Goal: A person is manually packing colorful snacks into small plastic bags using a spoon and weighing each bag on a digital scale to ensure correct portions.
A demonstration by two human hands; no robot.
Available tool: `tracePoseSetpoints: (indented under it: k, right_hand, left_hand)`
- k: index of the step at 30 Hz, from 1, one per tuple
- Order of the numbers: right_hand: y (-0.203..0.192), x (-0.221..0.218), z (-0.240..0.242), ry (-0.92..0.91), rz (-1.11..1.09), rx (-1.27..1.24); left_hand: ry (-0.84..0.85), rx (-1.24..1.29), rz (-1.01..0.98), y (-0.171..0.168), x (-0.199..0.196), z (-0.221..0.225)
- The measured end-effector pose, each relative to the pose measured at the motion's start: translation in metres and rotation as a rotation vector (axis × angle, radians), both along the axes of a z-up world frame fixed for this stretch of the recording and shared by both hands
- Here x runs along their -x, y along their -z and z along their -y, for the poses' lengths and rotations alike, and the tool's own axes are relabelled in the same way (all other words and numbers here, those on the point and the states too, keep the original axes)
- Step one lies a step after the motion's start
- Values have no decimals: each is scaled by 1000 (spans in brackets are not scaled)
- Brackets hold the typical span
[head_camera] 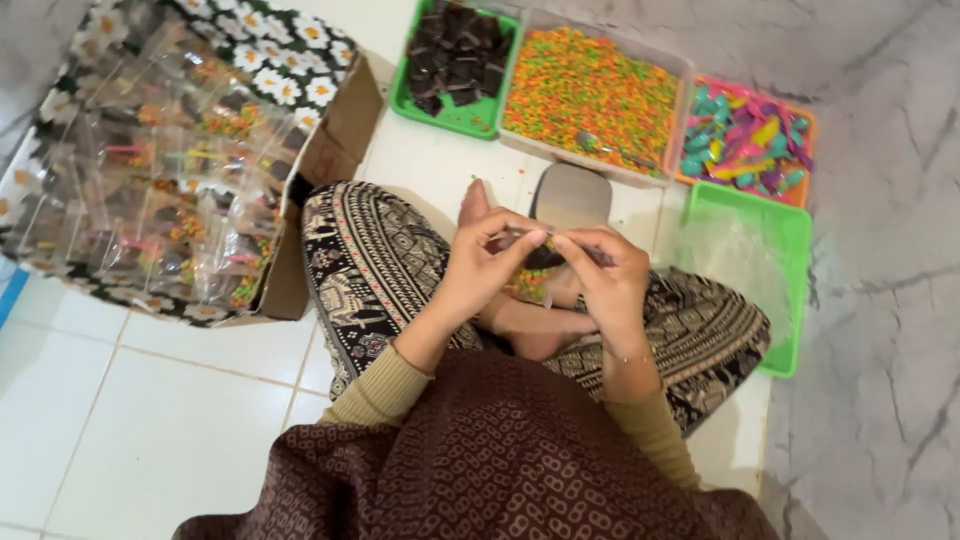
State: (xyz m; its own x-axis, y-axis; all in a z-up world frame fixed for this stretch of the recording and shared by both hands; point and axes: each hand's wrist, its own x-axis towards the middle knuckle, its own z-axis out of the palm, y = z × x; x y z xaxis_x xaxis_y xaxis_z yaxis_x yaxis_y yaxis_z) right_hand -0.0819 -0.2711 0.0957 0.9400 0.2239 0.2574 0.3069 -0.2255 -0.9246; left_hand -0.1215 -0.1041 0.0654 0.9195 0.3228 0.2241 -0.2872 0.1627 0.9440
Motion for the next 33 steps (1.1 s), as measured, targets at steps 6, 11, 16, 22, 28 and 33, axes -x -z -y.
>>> tracePoseSetpoints:
  k: [6, 11, 16, 22, 28, 33]
  right_hand:
    - [17, -5, -21, -22, -56, -25]
    - [30, -14, -42, -87, -146, -75]
    - [50, -29, -25, -77, -200, -56]
    - [59, -32, -4, 60, -382, 97]
    - [74, -21, 4, 175, -498, 149]
    - [85, -27, 11, 244, -568, 181]
  left_hand:
    - [-34, 78, -125, 1, -3, -12]
    - [-128, -19, -175, 1, -13, -66]
    - [-424, -112, -178, 47, -50, -187]
    - [-826, -200, -470, 71, -99, -330]
    - [-1049, -11, -284, 173, -145, -450]
    - [-1070, 119, -389, 210, -171, -486]
